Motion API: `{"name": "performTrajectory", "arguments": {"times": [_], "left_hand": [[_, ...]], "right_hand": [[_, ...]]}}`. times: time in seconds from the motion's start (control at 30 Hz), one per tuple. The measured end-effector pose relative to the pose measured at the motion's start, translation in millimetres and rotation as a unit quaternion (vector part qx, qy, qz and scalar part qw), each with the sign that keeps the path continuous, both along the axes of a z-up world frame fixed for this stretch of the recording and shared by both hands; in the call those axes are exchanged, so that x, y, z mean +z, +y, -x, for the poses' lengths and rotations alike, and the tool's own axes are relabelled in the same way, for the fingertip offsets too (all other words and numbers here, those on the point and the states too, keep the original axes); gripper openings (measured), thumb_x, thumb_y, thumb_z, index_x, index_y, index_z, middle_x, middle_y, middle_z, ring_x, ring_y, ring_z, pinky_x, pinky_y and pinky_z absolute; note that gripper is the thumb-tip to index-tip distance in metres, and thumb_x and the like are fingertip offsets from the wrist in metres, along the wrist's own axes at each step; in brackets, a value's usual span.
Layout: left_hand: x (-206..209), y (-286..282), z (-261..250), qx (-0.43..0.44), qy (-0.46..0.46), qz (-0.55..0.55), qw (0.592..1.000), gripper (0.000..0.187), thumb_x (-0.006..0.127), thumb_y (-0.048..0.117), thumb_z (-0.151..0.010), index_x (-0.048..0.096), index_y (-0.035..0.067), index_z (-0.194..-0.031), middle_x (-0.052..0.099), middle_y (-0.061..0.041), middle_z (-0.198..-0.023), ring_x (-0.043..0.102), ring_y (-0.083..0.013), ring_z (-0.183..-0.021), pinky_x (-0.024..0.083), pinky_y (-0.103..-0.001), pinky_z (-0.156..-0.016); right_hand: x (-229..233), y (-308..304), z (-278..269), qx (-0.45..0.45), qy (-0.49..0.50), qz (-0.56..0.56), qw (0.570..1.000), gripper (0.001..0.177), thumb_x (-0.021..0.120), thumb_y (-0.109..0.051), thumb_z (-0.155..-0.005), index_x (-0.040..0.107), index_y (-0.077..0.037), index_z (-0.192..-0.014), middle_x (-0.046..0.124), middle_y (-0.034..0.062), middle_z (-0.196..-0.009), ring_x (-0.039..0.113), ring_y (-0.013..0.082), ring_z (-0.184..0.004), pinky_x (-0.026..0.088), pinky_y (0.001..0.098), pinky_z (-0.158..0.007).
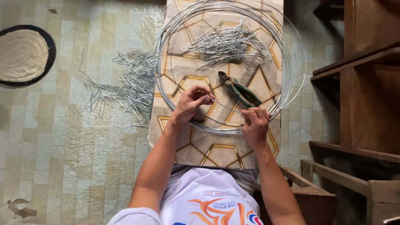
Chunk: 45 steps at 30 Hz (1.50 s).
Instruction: Cutting small segments of wire from a large coil using wire cutters
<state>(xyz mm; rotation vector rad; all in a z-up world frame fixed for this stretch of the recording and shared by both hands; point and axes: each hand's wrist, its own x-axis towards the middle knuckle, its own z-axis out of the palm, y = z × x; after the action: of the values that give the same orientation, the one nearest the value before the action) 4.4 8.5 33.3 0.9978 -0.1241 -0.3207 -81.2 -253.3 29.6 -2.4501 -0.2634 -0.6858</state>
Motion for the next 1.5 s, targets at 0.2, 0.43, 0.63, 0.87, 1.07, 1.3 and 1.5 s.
{"name": "performTrajectory", "arguments": {"times": [0.2,0.43,0.63,0.87,1.07,1.3,1.5], "left_hand": [[10.1,1.9,1.8,0.001,0.02,0.02,1.0,0.017,0.071,0.004,-0.097,0.066,-0.004,-0.111,0.076,-0.017,-0.097,0.078,-0.0247,-0.087,0.065,-0.034,-0.081],[-1.0,3.1,-0.4,0.004,0.025,0.028,0.999,0.016,0.069,0.003,-0.098,0.066,-0.005,-0.11,0.076,-0.018,-0.097,0.078,-0.0264,-0.089,0.065,-0.036,-0.082],[8.5,3.7,1.6,0.0,0.041,0.049,0.998,0.016,0.064,0.008,-0.102,0.066,-0.003,-0.112,0.076,-0.019,-0.098,0.078,-0.0276,-0.09,0.065,-0.036,-0.084],[6.5,5.0,1.4,-0.015,0.054,0.068,0.996,0.016,0.064,0.009,-0.102,0.068,-0.004,-0.111,0.077,-0.019,-0.097,0.079,-0.0255,-0.089,0.066,-0.035,-0.083],[4.3,4.1,1.0,-0.009,0.05,0.066,0.997,0.015,0.064,0.008,-0.102,0.069,-0.005,-0.11,0.077,-0.02,-0.096,0.079,-0.0262,-0.09,0.065,-0.036,-0.084],[-2.6,3.3,1.0,0.004,0.022,0.047,0.999,0.013,0.063,0.004,-0.101,0.068,-0.006,-0.108,0.076,-0.02,-0.096,0.078,-0.0283,-0.09,0.065,-0.039,-0.085],[-4.4,4.2,0.8,0.008,0.001,0.026,1.0,0.012,0.062,0.003,-0.102,0.067,-0.006,-0.107,0.075,-0.02,-0.095,0.078,-0.0296,-0.089,0.065,-0.041,-0.085]], "right_hand": [[1.0,0.6,-0.4,-0.004,0.0,0.004,1.0,0.002,0.076,-0.018,-0.095,0.077,-0.019,-0.097,0.063,-0.0035,-0.086,0.063,0.0188,-0.087,0.041,0.0347,-0.089],[5.3,2.8,-1.7,0.003,-0.007,0.001,1.0,0.004,0.074,-0.019,-0.097,0.078,-0.018,-0.099,0.062,-0.0015,-0.087,0.063,0.0204,-0.085,0.042,0.0346,-0.089],[6.6,4.0,-1.4,0.008,-0.009,-0.004,1.0,0.004,0.076,-0.016,-0.096,0.079,-0.017,-0.099,0.063,-0.0015,-0.087,0.064,0.0205,-0.085,0.042,0.0342,-0.09],[7.9,3.5,-1.7,0.014,-0.019,-0.002,1.0,0.005,0.075,-0.018,-0.097,0.079,-0.017,-0.1,0.062,-0.0012,-0.087,0.063,0.0203,-0.085,0.042,0.035,-0.089],[11.8,5.5,-2.0,0.016,-0.018,-0.007,1.0,0.006,0.075,-0.018,-0.097,0.079,-0.017,-0.101,0.062,-0.0007,-0.088,0.063,0.0206,-0.085,0.043,0.0353,-0.089],[12.7,5.3,-2.3,0.019,-0.019,-0.008,1.0,0.007,0.074,-0.019,-0.098,0.079,-0.016,-0.101,0.063,0.0003,-0.088,0.064,0.0214,-0.084,0.044,0.0359,-0.09],[8.7,3.8,-1.8,0.019,-0.018,-0.007,1.0,0.008,0.074,-0.021,-0.098,0.079,-0.016,-0.102,0.063,0.0002,-0.088,0.065,0.0213,-0.086,0.044,0.0365,-0.091]]}}
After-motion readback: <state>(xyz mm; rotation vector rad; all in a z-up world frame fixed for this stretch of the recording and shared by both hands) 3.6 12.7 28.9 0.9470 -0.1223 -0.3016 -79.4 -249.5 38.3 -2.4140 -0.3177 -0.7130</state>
